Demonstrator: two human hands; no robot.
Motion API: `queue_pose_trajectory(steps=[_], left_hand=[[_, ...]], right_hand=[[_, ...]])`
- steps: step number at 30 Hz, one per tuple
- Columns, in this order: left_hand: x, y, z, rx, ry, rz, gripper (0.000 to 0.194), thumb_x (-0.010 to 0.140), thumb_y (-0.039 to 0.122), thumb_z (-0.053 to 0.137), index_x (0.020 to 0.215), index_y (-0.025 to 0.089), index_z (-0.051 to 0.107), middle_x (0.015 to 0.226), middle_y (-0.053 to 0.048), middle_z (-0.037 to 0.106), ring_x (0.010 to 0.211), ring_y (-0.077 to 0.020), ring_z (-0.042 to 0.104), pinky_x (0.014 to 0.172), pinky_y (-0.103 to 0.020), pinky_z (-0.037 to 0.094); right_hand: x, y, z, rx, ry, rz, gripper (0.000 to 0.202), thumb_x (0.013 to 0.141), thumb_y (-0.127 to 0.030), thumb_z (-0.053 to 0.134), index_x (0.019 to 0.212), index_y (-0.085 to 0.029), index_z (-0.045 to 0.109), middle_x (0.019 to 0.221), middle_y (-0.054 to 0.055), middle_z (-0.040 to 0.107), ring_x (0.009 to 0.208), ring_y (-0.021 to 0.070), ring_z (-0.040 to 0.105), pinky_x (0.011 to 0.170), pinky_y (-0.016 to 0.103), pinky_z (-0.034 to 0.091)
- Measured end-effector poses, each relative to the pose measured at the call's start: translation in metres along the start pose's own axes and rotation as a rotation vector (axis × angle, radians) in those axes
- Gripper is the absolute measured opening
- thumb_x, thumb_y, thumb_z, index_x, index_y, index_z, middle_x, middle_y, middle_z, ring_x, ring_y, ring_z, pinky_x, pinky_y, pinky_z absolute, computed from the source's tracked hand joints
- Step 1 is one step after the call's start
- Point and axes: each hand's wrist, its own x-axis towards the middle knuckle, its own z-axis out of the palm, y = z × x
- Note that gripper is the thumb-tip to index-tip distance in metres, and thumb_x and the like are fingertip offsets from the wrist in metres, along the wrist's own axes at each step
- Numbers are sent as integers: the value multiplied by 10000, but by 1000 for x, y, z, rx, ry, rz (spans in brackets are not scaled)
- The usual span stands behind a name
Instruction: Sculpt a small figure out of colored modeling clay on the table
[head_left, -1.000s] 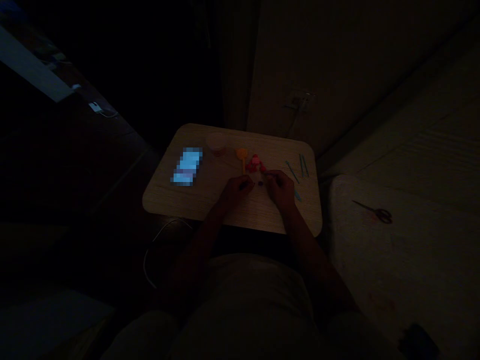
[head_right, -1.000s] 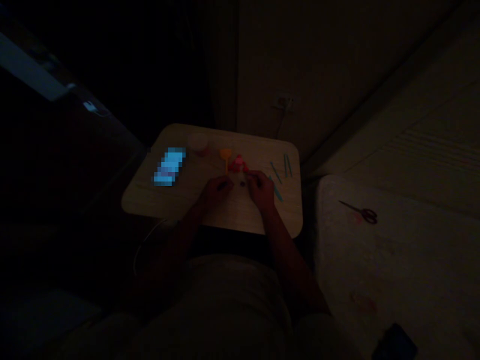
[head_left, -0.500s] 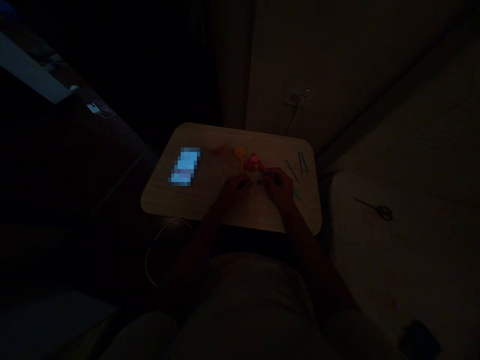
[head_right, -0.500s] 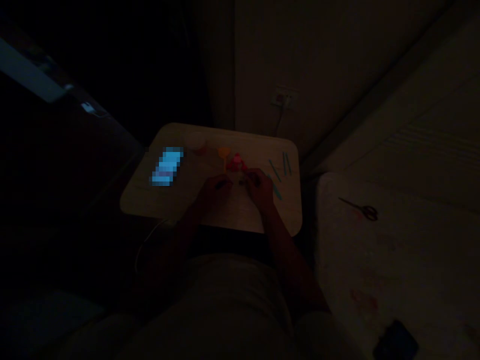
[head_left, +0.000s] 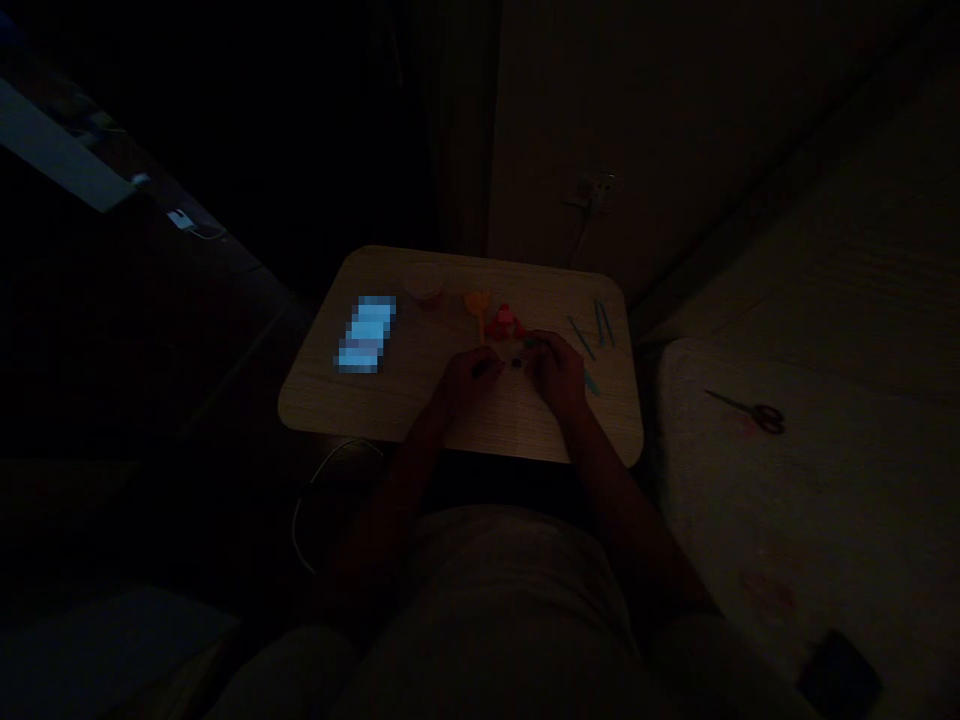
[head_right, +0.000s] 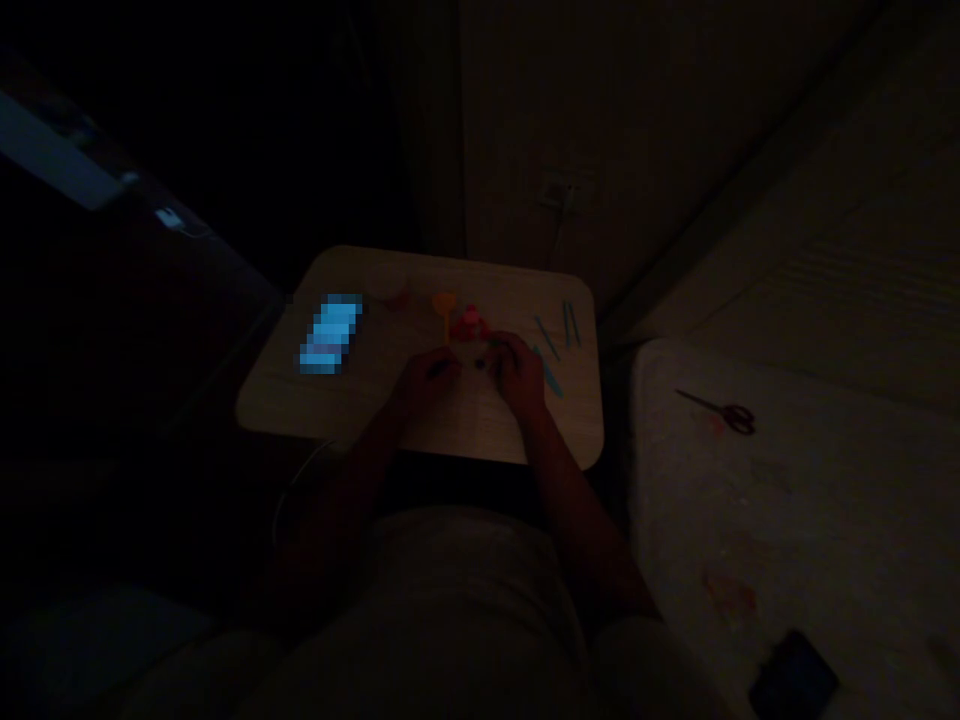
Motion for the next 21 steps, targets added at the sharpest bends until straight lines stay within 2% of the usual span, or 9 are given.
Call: queue_pose_trajectory(steps=[5, 9, 13, 15, 17, 21], left_hand=[[0, 0, 0, -15, 5, 23, 252, 890, 390, 580, 795, 165, 637, 706, 23, 554, 694, -131, 495, 667, -261, 392], [-1, 1, 0, -9, 6, 12, 237, 894, 383, 585, 805, 169, 637, 748, 16, 589, 724, -137, 514, 701, -262, 420], [0, -1, 0, -5, 4, 11, 244, 900, 394, 587, 816, 171, 641, 738, 19, 581, 720, -140, 514, 687, -262, 413], [0, -1, 0, 2, 1, 8, 240, 897, 389, 588, 820, 169, 647, 731, 20, 576, 713, -139, 510, 680, -262, 408], [0, -1, 0, 6, 6, 0, 241, 897, 388, 590, 818, 168, 649, 731, 18, 578, 712, -139, 509, 679, -262, 407], [0, 0, 0, 4, 14, -9, 240, 902, 386, 591, 823, 167, 650, 747, 15, 592, 726, -141, 516, 696, -266, 416]], right_hand=[[0, -1, 1, -20, 7, 66, 242, 989, -409, 541, 1086, -231, 675, 696, -9, 705, 539, 151, 610, 554, 288, 470], [0, -5, -1, -102, 18, 73, 225, 989, -411, 552, 919, -229, 666, 591, -29, 640, 544, 160, 595, 597, 299, 466], [0, -8, -4, -193, 4, 27, 377, 1003, -422, 523, 691, -232, 615, 550, -20, 573, 550, 162, 556, 601, 307, 428], [1, -9, -5, -207, 7, 6, 428, 1008, -436, 508, 644, -228, 596, 576, -8, 573, 570, 164, 549, 610, 311, 425], [2, -9, -5, -209, 30, -10, 404, 1003, -432, 511, 678, -223, 629, 648, 9, 625, 635, 174, 583, 660, 316, 459], [3, -7, -4, -166, 96, -72, 272, 990, -383, 520, 909, -226, 726, 925, 59, 752, 901, 218, 678, 855, 360, 530]])
